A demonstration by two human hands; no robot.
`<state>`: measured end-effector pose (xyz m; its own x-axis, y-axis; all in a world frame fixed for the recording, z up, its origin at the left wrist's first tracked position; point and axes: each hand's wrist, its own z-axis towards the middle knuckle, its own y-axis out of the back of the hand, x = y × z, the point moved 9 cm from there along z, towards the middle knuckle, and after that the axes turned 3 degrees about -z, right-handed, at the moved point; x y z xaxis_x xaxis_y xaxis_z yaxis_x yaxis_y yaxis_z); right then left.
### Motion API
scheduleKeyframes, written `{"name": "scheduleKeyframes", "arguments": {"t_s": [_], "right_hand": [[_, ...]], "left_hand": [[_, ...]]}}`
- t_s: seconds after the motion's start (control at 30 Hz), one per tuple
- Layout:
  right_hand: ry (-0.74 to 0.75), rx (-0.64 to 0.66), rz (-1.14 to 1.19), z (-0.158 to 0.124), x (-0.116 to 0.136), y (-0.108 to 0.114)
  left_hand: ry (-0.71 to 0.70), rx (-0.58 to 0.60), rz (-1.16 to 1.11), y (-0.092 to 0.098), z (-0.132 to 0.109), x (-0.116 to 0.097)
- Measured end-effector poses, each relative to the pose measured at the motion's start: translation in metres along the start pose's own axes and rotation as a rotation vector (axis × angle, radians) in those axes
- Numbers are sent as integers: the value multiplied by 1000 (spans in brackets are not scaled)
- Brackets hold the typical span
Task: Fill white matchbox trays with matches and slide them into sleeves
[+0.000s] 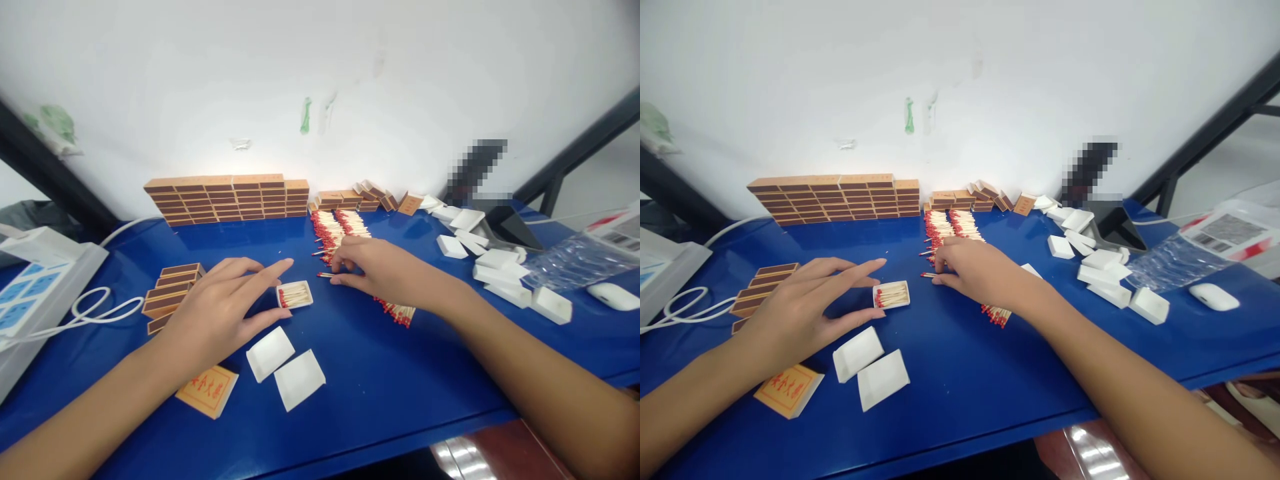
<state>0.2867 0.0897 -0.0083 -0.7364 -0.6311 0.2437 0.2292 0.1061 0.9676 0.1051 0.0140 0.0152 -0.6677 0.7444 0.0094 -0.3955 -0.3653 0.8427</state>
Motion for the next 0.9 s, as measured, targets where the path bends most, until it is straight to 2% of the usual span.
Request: {"name": "scheduleKeyframes", "arguments": {"t_s": [0.17,0.37,0.6,0.7,0.8,0.9], "right_hand": [[24,25,-7,1,13,-5],[63,-93,81,-5,36,10],[115,-99,34,2,61,-10],[125,-103,93,2,53,-4],[111,-189,115,-2,31,21],[38,-293,-8,-8,-3,48]], "left_hand": [[10,20,-6,-2,0,1],[36,30,-23,-3,1,1],[13,41,-26,-5,4,-6],[7,27,-22,-2,4,-6],[10,23,-20,0,4,-4],[12,23,-19,0,3,-2]]}}
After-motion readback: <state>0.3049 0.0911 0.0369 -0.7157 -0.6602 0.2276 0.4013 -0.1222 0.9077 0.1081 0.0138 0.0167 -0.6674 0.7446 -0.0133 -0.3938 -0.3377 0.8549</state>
